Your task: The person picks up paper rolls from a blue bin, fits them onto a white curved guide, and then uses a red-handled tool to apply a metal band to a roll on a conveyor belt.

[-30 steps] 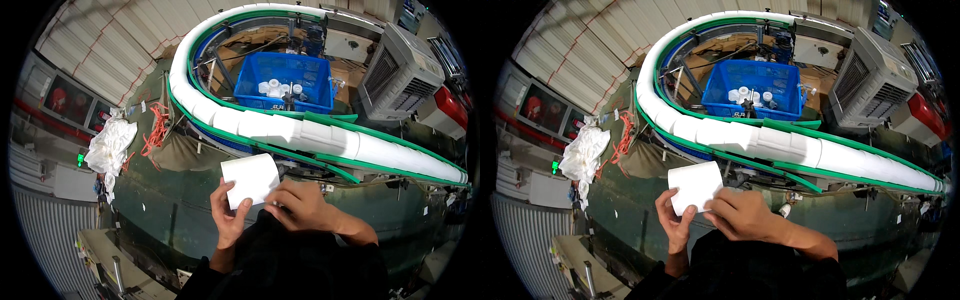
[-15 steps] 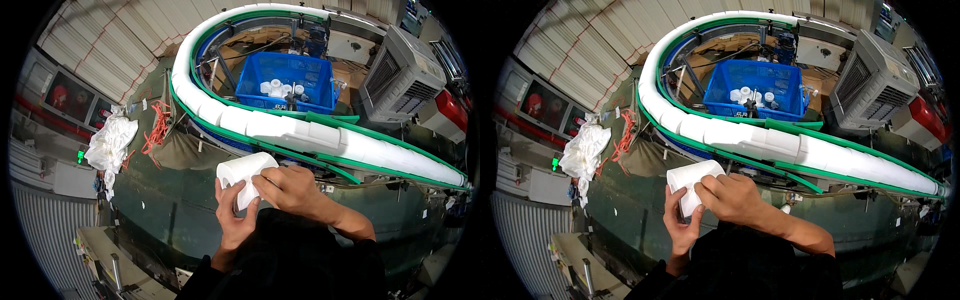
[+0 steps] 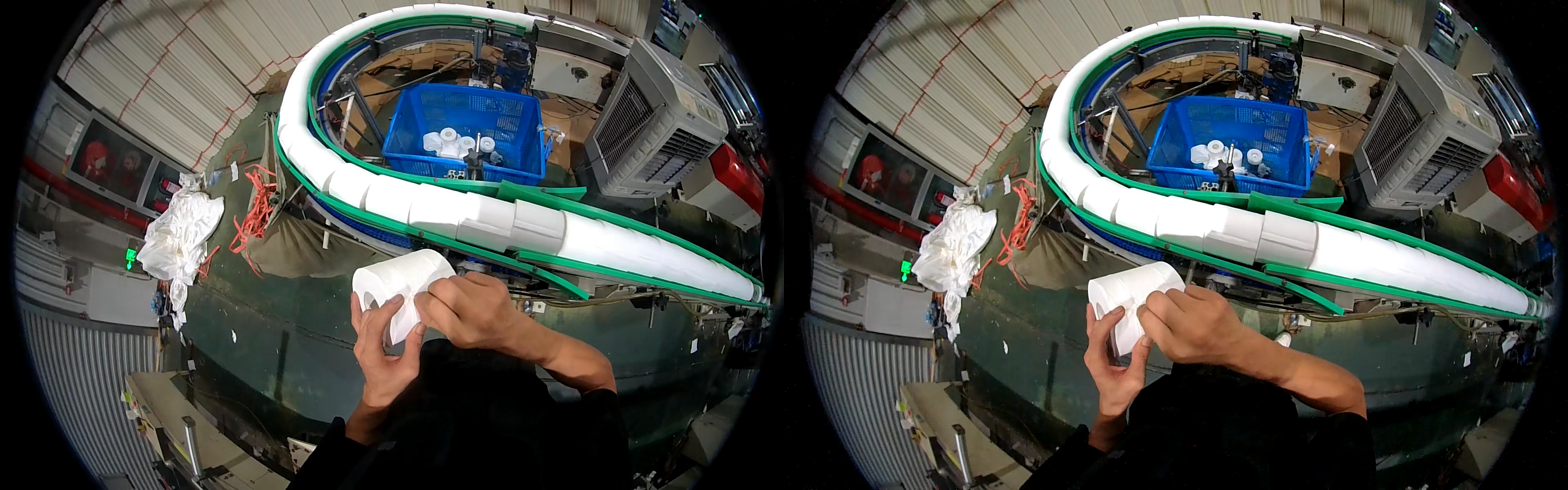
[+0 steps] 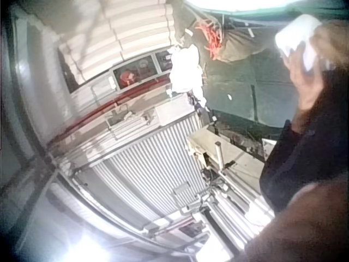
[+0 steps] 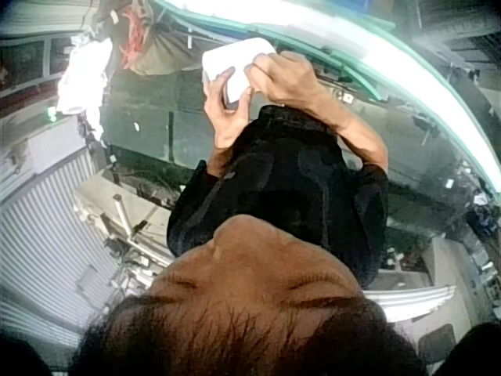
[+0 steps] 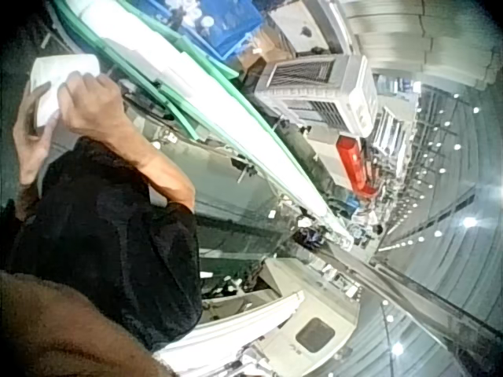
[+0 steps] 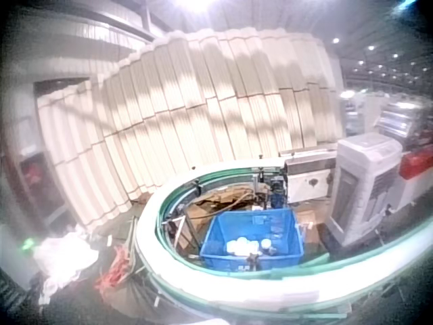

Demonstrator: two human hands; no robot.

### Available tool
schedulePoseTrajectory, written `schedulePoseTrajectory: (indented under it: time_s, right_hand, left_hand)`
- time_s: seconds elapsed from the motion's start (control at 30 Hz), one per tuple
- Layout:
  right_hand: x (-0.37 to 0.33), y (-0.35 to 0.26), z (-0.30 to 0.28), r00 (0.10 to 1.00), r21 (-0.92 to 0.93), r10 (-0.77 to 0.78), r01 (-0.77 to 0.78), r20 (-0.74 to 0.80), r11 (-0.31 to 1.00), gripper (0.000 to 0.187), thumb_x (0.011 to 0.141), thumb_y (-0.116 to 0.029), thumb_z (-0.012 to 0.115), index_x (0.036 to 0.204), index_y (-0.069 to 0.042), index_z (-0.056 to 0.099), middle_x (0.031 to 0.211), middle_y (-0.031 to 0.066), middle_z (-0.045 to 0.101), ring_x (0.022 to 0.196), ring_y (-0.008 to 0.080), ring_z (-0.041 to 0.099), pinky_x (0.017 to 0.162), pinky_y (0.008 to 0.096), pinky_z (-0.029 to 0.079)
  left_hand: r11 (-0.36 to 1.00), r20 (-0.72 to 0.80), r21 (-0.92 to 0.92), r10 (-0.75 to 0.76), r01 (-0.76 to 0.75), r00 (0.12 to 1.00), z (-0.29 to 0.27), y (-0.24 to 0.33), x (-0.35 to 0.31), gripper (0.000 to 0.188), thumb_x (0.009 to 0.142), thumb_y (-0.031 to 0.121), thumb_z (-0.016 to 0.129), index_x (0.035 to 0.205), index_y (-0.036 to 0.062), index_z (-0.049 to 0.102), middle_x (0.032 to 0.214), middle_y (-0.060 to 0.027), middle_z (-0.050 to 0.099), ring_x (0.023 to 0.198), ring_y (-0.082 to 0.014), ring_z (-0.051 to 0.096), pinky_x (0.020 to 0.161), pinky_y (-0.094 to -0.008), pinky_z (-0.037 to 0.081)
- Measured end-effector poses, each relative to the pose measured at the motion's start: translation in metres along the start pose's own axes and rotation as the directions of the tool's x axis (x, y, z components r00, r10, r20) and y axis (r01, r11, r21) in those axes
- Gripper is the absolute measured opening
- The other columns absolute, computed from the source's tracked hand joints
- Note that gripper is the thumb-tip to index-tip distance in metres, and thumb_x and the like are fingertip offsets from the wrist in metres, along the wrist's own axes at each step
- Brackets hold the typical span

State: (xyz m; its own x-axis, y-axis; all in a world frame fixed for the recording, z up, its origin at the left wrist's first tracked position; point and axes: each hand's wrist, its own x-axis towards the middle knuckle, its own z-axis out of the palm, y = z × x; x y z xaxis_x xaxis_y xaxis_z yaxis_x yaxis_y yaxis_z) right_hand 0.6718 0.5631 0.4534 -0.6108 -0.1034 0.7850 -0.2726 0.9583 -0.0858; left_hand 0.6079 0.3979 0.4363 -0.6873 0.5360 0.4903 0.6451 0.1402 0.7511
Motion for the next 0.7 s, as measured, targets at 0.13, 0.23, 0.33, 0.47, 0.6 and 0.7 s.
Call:
schedulePoseTrajectory:
  time_s: [0.13,0.23,0.33,0.47,0.6,0.7]
  right_hand:
    - [0.0,-0.009,-0.002,0.997,0.173,0.028,-0.016,-0.067,0.985,0.023,0.067,-0.013,0.066,0.087,-0.005,0.058,0.076,0.0043,0.048,0.054,0.0153,0.051,0.046,0.0271,0.04]
    - [-0.011,-0.017,-0.011,0.997,0.425,0.053,-0.075,0.061,0.902,0.022,0.064,-0.01,0.064,0.084,-0.006,0.054,0.073,0.0049,0.045,0.049,0.0188,0.047,0.043,0.0307,0.038]
    - [-0.017,-0.017,-0.023,0.974,0.574,0.082,-0.191,0.21,0.796,0.02,0.062,-0.005,0.06,0.077,-0.007,0.049,0.068,0.0056,0.042,0.045,0.0241,0.045,0.04,0.0351,0.036]
    - [-0.024,-0.012,-0.027,0.951,0.571,0.168,-0.292,0.261,0.768,0.016,0.064,-0.003,0.059,0.074,-0.006,0.048,0.065,0.0075,0.044,0.046,0.0269,0.046,0.04,0.035,0.037]
    - [-0.031,-0.007,-0.029,0.934,0.556,0.22,-0.345,0.28,0.756,0.013,0.067,-0.006,0.062,0.072,-0.006,0.049,0.064,0.0074,0.045,0.045,0.0262,0.047,0.04,0.0343,0.036]
    - [-0.034,-0.003,-0.032,0.932,0.542,0.158,-0.322,0.327,0.776,0.013,0.068,-0.007,0.062,0.074,-0.007,0.051,0.068,0.0067,0.047,0.049,0.0259,0.049,0.042,0.0341,0.037]
  left_hand:
    - [0.998,-0.038,-0.053,-0.03,0.028,0.999,-0.001,-0.006,-0.001,0.049,0.073,0.004,0.074,0.118,0.0022,0.054,0.099,-0.012,0.062,0.089,-0.0247,0.061,0.109,-0.0524,0.025]
    - [0.932,-0.089,-0.324,-0.202,0.164,0.975,-0.003,-0.008,-0.002,0.054,0.077,0.005,0.073,0.124,0.002,0.046,0.109,-0.0143,0.059,0.097,-0.0225,0.058,0.102,-0.0441,0.036]
    - [0.86,-0.052,-0.468,-0.256,0.203,0.965,-0.006,-0.015,-0.003,0.059,0.08,0.006,0.072,0.128,0.0034,0.038,0.117,-0.0165,0.052,0.104,-0.0215,0.054,0.089,-0.0335,0.044]
    - [0.856,-0.101,-0.499,-0.213,0.136,0.972,-0.006,-0.02,-0.006,0.057,0.079,0.005,0.071,0.127,0.0046,0.04,0.115,-0.0151,0.052,0.102,-0.0216,0.054,0.089,-0.0338,0.044]
    - [0.863,-0.051,-0.483,-0.197,0.149,0.979,-0.009,-0.033,-0.016,0.066,0.076,0.011,0.072,0.131,0.008,0.036,0.124,-0.0163,0.046,0.113,-0.0267,0.048,0.095,-0.04,0.04]
    - [0.836,-0.079,-0.546,-0.106,0.046,0.991,-0.004,-0.034,-0.014,0.073,0.078,0.003,0.069,0.138,0.0079,0.028,0.124,-0.0203,0.048,0.109,-0.0256,0.052,0.091,-0.0379,0.043]
